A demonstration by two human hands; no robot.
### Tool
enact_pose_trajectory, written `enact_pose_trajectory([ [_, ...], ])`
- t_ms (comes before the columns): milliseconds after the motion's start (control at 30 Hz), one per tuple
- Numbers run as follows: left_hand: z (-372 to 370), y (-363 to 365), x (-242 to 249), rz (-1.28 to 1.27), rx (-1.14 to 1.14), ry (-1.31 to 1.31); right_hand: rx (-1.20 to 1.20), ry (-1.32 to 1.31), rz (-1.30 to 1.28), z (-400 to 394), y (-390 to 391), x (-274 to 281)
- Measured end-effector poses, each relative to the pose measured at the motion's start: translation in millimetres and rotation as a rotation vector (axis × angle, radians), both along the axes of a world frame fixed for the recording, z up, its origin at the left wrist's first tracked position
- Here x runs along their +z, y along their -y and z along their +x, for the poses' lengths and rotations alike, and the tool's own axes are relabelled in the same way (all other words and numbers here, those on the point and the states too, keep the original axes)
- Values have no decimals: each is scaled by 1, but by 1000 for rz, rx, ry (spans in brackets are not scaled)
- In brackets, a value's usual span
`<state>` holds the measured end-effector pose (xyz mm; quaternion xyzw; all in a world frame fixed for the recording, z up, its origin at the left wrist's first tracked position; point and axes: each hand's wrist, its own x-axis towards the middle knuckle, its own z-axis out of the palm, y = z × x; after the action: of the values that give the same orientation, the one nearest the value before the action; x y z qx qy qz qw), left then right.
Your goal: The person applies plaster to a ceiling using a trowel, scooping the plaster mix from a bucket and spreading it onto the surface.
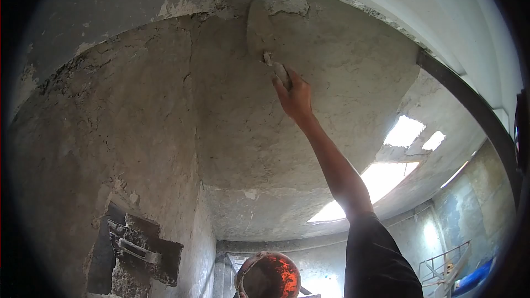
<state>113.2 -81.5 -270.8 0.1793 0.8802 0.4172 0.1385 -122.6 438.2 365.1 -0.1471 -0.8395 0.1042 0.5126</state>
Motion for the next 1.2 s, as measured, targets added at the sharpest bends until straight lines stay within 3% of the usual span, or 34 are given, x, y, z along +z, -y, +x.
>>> enact_pose_trajectory([
  [100, -2, -7, 4, 10, 16, 26, -59, -38, 104, 10, -2, -4],
  [167, -5, -13, 5, 18, 26, 42, -251, -183, -229, 19, -14, -5],
  [267, -10, -17, 11, 22, 33, 65, -320, -356, -337, 34, -17, 16],
  [400, -28, -27, 30, 26, 45, 82, -256, -394, -340, 29, -32, 34],
  [467, -38, -32, 41, 27, 45, 90, -355, -378, -71, 10, -48, 22],
  [567, -55, -43, 59, 31, 43, 99, -281, -251, -287, -3, 6, 34],
  [767, -79, -67, 101, 40, 48, 130, -32, -48, -19, -25, 29, 11],
  [867, -70, -72, 123, 35, 74, 182, 249, 114, -327, 11, 67, -7],
  [1000, -15, -60, 164, -50, 94, 458, 557, 343, -947, 115, 101, -106],
  [1033, 9, -45, 89, -136, -77, 351, 557, 462, -1169, 149, 119, -119],
  [1067, -4, -62, 149, -149, -212, 105, 455, 529, -1246, 179, 127, -142],
  [1100, -24, -77, 208, -64, -22, 539, 354, 600, -1341, 215, 142, -173],
  [1133, -20, -86, 211, 12, 7, 270, 416, 515, -1571, 270, 167, -224],
  [1167, -27, -93, 229, 108, 33, 385, 443, 373, -1760, 321, 187, -255],
  [1200, -27, -94, 219, 49, -99, 231, 360, 425, -1876, 353, 204, -269],
])
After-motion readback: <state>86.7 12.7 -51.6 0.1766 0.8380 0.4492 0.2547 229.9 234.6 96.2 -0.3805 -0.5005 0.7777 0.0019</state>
